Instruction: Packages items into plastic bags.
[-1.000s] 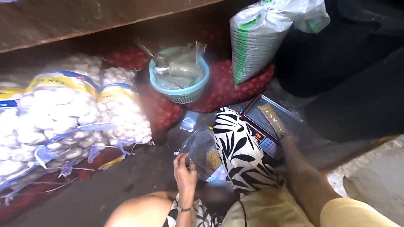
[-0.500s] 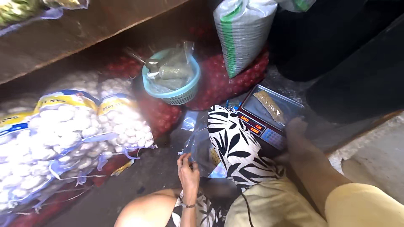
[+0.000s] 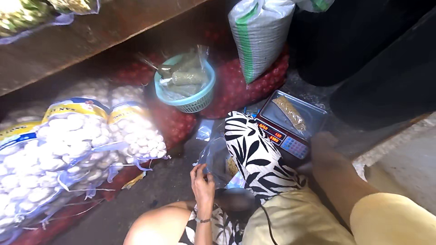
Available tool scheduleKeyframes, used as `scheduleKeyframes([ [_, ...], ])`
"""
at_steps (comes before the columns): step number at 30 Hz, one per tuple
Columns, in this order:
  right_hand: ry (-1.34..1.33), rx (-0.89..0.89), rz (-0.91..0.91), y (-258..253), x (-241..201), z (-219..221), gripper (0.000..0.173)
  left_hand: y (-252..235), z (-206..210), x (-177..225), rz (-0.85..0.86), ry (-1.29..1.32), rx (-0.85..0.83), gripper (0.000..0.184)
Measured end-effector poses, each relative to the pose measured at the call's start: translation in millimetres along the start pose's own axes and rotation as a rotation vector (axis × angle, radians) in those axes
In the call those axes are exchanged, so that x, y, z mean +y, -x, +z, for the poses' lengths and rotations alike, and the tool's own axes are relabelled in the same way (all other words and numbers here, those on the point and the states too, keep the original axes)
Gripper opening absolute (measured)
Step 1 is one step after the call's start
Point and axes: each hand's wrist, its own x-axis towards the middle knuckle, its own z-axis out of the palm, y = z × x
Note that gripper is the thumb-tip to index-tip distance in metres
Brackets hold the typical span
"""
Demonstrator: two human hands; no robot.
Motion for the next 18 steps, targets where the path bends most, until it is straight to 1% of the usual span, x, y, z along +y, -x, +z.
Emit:
scheduleKeyframes([
  [1,0.213,-0.27,-0.165,27.4,12.5,-37.1,0.042,0.5,-0.5,-0.1,0.004,0.001,0.002,0.031],
  [2,0.387,-0.331,-0.306,52.0,20.3,-54.4,0.042,0.8,-0.5,-0.4,0.005,-0.002,0.003,0.03],
  [4,0.568,-0.372,-0.494,87.4,25.8,-67.1,0.038,1.2,0.0,-0.1,0.006,-0.011,-0.002,0.031],
  [5,0.614,-0.396,-0.569,84.9,29.4,-60.5,0.038,1.4,0.4,0.3,0.005,-0.015,-0.006,0.031],
  [6,0.606,-0.405,-0.594,66.1,33.4,-39.3,0.041,1.4,0.9,0.6,0.002,-0.018,-0.011,0.031],
  [7,0.534,-0.324,-0.59,34.2,39.1,1.8,0.041,1.3,1.1,1.3,0.0,-0.02,-0.017,0.031],
  [8,0.389,-0.048,-0.556,-6.7,42.6,69.4,0.035,1.2,1.3,1.5,-0.003,-0.023,-0.022,0.031],
  [9,0.346,0.004,-0.498,-47.5,34.1,112.8,0.036,0.6,1.5,1.7,-0.004,-0.025,-0.027,0.031],
  [10,0.323,-0.074,-0.427,-76.2,19.4,130.8,0.037,-0.3,1.9,1.9,-0.005,-0.028,-0.029,0.031],
  [12,0.122,-0.241,-0.35,-95.3,1.5,130.5,0.042,-0.5,1.5,1.1,0.001,-0.034,-0.033,0.031],
  [14,-0.102,-0.329,-0.378,-95.9,-6.8,122.7,0.045,-1.2,2.2,0.6,0.009,-0.029,-0.03,0.031],
  [16,-0.319,-0.359,-0.378,-98.5,-11.6,125.5,0.037,-1.5,3.8,-0.6,0.015,-0.026,-0.032,0.031],
  [17,-0.426,-0.343,-0.37,-99.6,-12.5,127.9,0.033,-2.1,4.3,-1.0,0.019,-0.029,-0.032,0.031],
  [18,-0.472,-0.307,-0.372,-101.2,-14.0,130.6,0.03,-2.9,5.1,-1.7,0.024,-0.032,-0.029,0.032],
])
